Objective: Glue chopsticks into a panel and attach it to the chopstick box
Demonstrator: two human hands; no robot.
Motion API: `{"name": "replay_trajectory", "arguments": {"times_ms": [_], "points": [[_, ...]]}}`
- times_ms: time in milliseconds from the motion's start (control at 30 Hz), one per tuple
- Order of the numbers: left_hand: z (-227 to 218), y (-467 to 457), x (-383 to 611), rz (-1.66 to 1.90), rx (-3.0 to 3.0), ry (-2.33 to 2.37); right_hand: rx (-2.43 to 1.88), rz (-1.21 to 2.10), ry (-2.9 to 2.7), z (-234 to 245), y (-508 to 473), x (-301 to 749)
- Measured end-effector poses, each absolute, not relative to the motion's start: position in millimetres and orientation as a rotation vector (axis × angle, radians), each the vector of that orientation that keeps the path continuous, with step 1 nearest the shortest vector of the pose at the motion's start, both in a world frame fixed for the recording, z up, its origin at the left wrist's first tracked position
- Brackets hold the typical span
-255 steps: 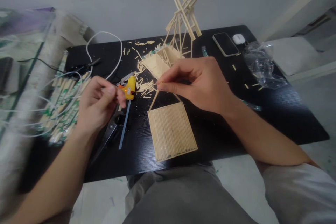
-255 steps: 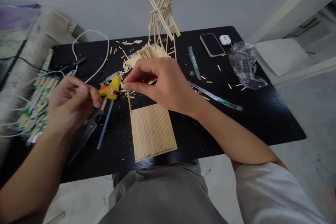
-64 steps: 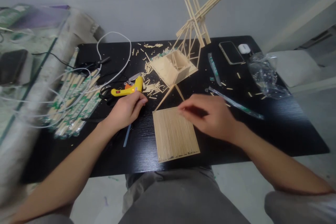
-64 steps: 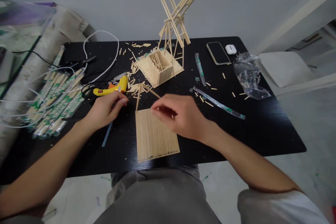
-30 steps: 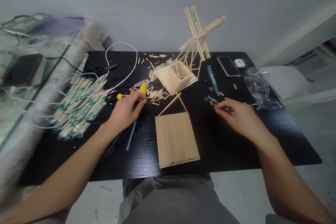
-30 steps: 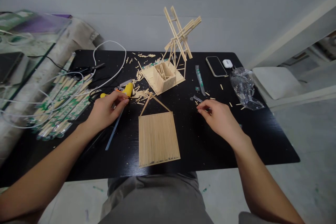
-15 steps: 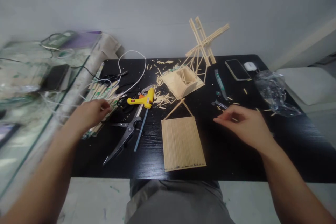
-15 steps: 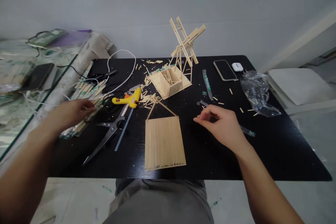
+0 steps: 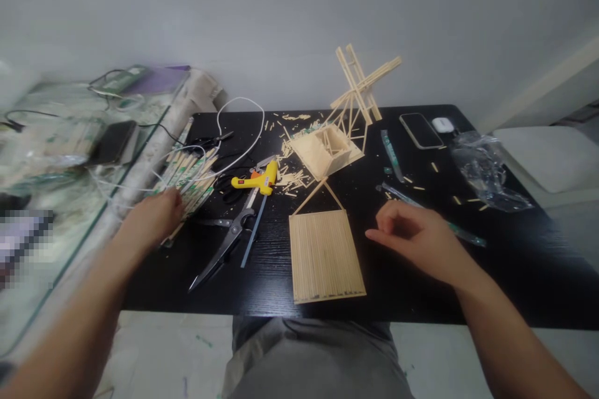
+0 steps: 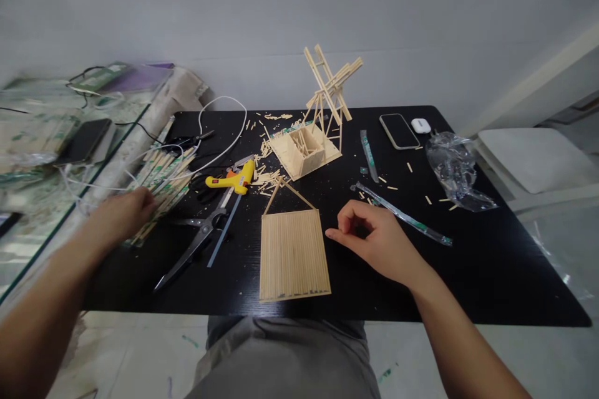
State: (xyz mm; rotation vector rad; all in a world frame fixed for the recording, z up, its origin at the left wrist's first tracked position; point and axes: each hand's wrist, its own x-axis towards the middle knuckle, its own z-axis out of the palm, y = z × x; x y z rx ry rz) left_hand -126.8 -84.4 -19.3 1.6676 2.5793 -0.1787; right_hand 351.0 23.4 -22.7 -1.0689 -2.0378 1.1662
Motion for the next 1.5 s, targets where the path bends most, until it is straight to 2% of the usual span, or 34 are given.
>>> {"name": "replay_trajectory", "arguments": {"times_ms": [200, 267, 333, 367, 433, 567, 700, 800, 933, 1067, 1200, 1500], "points": [[10.7, -107.4, -133.9, -0.068, 1.490, 2.703, -1.043, 1.225, -2.028, -24.9, 20.2, 348.7], [21.2, -117.9, -128.2, 0.321, 1.303, 2.654, -1.025, 1.301, -2.020, -28.0, 14.6, 342.0], [23.9, -126.9, -110.8, 0.820, 1.195, 2.394, -0.990, 1.419, -2.000, -32.9, 3.6, 329.2], [21.2, -130.3, -97.0, 0.977, 1.203, 2.225, -0.958, 1.490, -1.991, -35.8, -3.9, 320.9], [8.3, -134.8, -60.4, 1.060, 1.251, 1.891, -0.857, 1.610, -1.953, -41.5, -21.6, 302.7], [-27.0, -135.8, 24.1, 0.909, 1.343, 1.420, -0.686, 1.694, -1.773, -46.2, -52.5, 276.3], [-38.5, -129.5, 62.5, 0.818, 1.470, 1.315, -0.747, 1.608, -1.664, -40.7, -57.9, 275.9], [-35.2, -123.8, 40.5, 0.806, 1.660, 1.451, -0.824, 1.595, -1.557, -38.4, -49.3, 285.3], [-36.5, -118.4, -23.8, 0.724, 1.863, 1.890, -0.880, 1.701, -1.447, -42.3, -35.6, 300.2], [-41.0, -107.1, -71.6, 0.509, 1.884, 2.221, -0.953, 1.736, -1.531, -46.7, -25.1, 309.8], [-45.6, -78.7, -87.2, 0.345, 2.023, 2.290, -0.941, 1.789, -1.697, -44.7, -18.5, 310.7], [-66.8, -34.4, -93.3, 0.234, 2.014, 2.378, -0.984, 1.974, -1.893, -44.7, -10.2, 313.7]]}}
